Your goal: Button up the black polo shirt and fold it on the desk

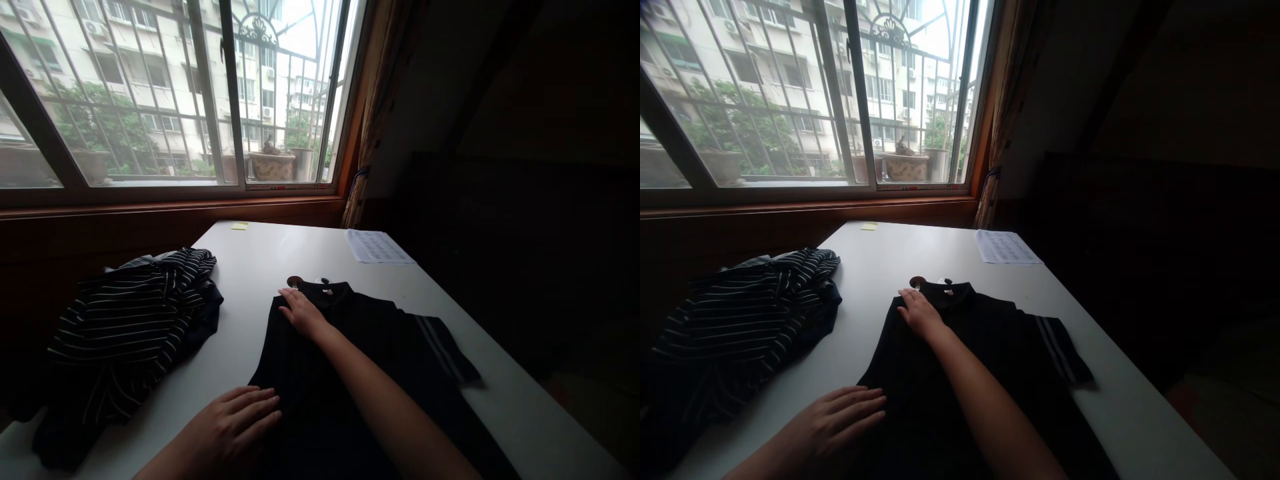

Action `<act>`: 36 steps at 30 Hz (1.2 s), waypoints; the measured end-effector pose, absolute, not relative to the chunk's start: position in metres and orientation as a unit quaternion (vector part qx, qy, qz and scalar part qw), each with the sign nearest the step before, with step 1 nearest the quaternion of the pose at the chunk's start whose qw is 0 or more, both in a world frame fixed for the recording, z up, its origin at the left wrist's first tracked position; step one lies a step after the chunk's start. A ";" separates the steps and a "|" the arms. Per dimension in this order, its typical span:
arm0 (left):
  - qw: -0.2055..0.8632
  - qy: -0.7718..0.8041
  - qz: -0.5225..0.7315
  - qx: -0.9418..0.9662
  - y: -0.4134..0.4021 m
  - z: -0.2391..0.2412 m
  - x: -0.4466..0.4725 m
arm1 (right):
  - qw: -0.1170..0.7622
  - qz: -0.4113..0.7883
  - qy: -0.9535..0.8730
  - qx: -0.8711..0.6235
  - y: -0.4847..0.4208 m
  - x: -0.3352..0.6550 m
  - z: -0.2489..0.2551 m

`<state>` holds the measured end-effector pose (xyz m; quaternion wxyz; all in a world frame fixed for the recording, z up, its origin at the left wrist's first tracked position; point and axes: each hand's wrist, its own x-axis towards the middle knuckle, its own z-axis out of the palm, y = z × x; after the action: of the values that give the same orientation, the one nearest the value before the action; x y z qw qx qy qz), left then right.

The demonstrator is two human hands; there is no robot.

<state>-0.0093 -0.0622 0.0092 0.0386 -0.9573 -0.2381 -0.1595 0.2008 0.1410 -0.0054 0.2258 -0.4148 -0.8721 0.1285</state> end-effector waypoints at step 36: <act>0.045 -0.376 -0.214 -0.900 -0.056 -0.007 -0.022 | 0.003 0.234 -0.803 -0.548 0.049 0.273 0.053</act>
<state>-0.0220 -0.0559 -0.0075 0.0449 -0.9003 -0.3763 -0.2140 0.2734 0.0486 0.0527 0.0033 -0.5484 -0.8027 0.2344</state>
